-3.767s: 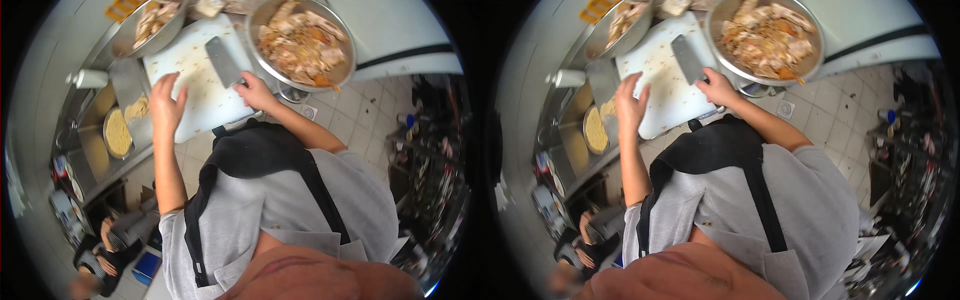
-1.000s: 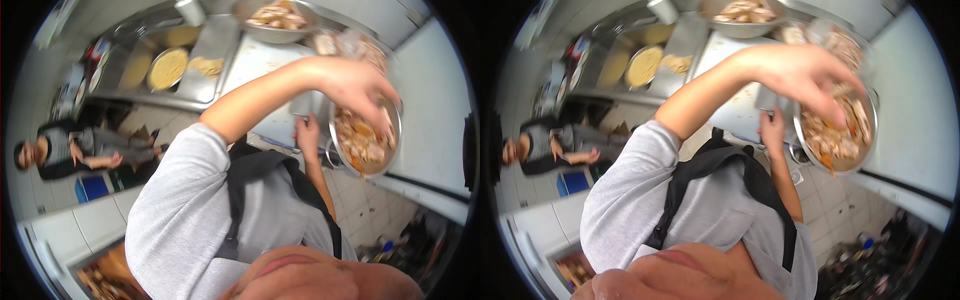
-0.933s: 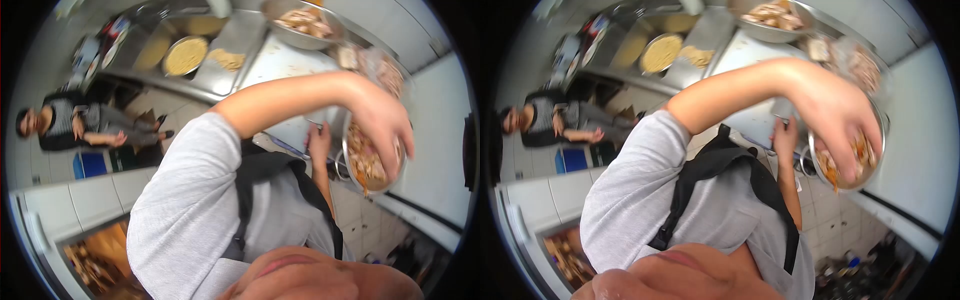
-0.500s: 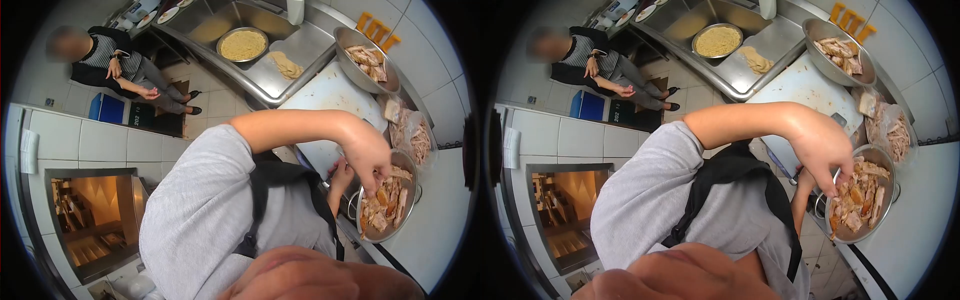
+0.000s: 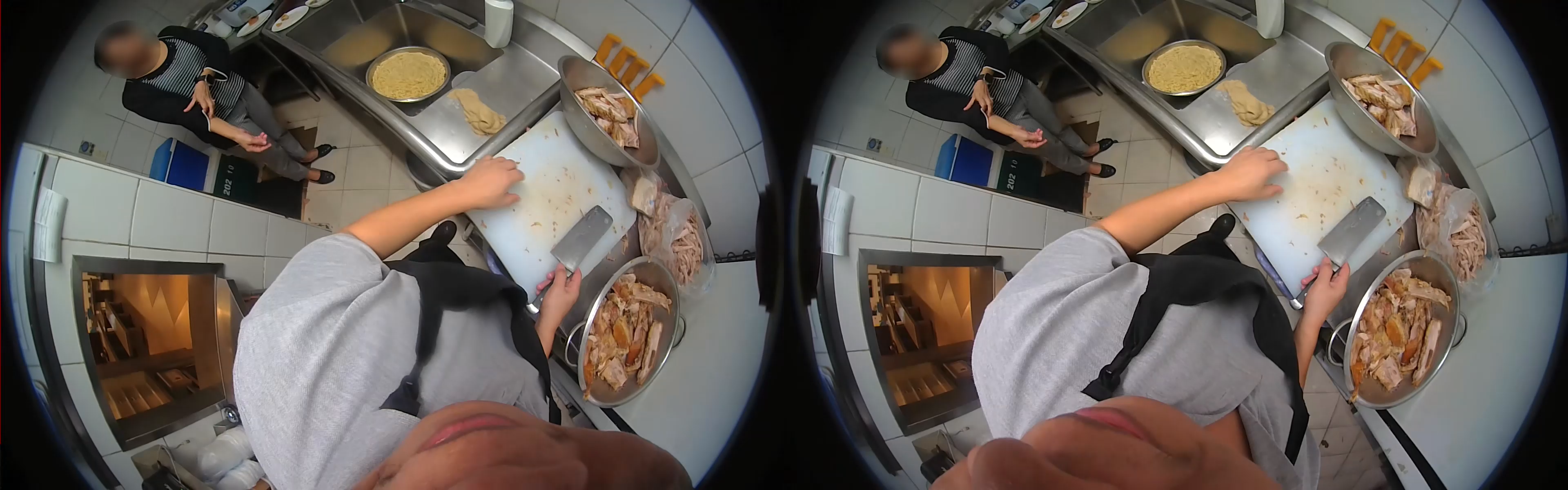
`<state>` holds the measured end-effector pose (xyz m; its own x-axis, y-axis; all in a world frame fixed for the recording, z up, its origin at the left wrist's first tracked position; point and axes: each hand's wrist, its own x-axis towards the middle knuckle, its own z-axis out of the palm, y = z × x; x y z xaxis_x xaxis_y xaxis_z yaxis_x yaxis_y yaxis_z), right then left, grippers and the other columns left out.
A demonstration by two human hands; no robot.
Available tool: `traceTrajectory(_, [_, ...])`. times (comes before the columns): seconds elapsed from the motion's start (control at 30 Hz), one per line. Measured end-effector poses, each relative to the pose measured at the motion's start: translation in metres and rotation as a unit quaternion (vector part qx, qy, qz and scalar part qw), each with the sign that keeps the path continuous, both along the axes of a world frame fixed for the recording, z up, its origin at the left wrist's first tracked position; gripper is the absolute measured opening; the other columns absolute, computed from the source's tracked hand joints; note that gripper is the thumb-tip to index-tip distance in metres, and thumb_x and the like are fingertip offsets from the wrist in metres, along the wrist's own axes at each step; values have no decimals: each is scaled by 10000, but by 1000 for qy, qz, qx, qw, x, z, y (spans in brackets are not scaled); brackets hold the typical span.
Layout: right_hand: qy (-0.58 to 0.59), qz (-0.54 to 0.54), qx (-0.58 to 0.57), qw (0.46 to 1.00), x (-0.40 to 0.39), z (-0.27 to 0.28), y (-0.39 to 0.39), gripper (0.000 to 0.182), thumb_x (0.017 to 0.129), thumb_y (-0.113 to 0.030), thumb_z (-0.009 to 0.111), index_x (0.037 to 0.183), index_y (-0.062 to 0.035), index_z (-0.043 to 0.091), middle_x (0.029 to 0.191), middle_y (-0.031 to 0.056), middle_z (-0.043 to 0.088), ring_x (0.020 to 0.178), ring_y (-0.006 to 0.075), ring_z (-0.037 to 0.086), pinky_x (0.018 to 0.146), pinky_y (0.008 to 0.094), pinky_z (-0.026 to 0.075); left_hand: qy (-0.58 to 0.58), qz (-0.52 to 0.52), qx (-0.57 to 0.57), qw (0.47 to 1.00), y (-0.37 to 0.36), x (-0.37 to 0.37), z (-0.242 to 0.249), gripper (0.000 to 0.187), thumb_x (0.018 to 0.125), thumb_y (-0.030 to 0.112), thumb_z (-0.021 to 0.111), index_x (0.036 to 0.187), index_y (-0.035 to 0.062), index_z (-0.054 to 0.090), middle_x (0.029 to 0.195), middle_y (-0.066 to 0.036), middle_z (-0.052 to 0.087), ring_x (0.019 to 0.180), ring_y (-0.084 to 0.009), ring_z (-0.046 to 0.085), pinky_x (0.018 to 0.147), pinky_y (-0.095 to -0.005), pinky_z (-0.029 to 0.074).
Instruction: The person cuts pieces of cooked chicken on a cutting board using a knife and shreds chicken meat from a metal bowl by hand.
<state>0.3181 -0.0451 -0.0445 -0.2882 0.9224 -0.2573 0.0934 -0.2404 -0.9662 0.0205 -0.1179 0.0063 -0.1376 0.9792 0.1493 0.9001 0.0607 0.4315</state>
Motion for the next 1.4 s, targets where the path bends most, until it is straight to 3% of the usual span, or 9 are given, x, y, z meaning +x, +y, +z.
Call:
traceTrajectory(0.07, [-1,-1,4,1000,-1,3,0,202,1043,-152,599,1196,-24,568,744,49,579,451,137,541,403,296,417,67,39,-11,997,-12,-11,-19,445,875,382,781,1213,102,712,1197,-98,692,1157,-301,638,970,-435,480])
traceTrajectory(0.23, [9,7,-11,1000,2,-3,3,229,1046,-148,595,1217,-2,552,745,53,574,451,142,536,403,298,412,41,34,128,990,-27,-8,-37,451,913,442,751,1203,98,711,1217,-77,680,1198,-282,593,1026,-440,423])
traceTrajectory(0.37, [6,1,-17,1000,3,2,3,256,1043,-140,604,1239,10,539,738,53,571,444,139,520,404,301,408,23,35,137,990,-28,-9,-39,455,925,453,739,1201,93,713,1220,-76,680,1190,-285,594,1027,-440,413])
traceTrajectory(0.63, [24,9,38,999,-11,64,-26,635,1040,-127,613,1603,-16,341,870,55,591,525,102,506,444,260,394,4,41,139,989,-29,-10,-36,412,922,419,745,1174,94,719,1212,-72,687,1186,-280,596,1020,-434,413])
traceTrajectory(1.07, [-63,44,-36,996,7,45,-49,599,1031,-91,596,1596,-83,397,724,-30,503,545,60,428,475,247,357,-4,53,141,989,-30,-13,-41,401,939,421,725,1164,89,719,1218,-76,684,1198,-283,593,1032,-436,411])
traceTrajectory(1.13, [-59,42,-3,997,7,60,-56,602,1015,-76,612,1586,-79,421,830,2,595,570,51,441,499,236,364,-11,44,138,989,-30,-12,-40,398,938,419,727,1161,90,720,1218,-74,684,1197,-282,594,1030,-437,412])
traceTrajectory(1.27, [-28,39,136,990,14,1,-47,617,997,-63,628,1581,-70,428,1027,61,668,609,55,476,519,236,380,-9,45,136,990,-30,-11,-40,392,936,417,731,1153,90,721,1213,-73,686,1197,-280,594,1028,-437,414])
traceTrajectory(1.37, [-87,95,98,987,17,0,-43,632,985,-53,634,1580,-57,424,1181,105,666,646,66,501,537,245,396,-8,50,136,989,-30,-14,-42,387,934,416,734,1143,92,723,1210,-71,686,1195,-278,595,1028,-436,414])
traceTrajectory(1.4, [-67,72,63,993,6,38,-56,632,984,-55,636,1579,-53,424,1163,96,665,636,68,497,531,249,395,-12,48,138,989,-29,-13,-42,386,934,419,734,1143,94,725,1211,-70,686,1192,-276,596,1028,-436,413])
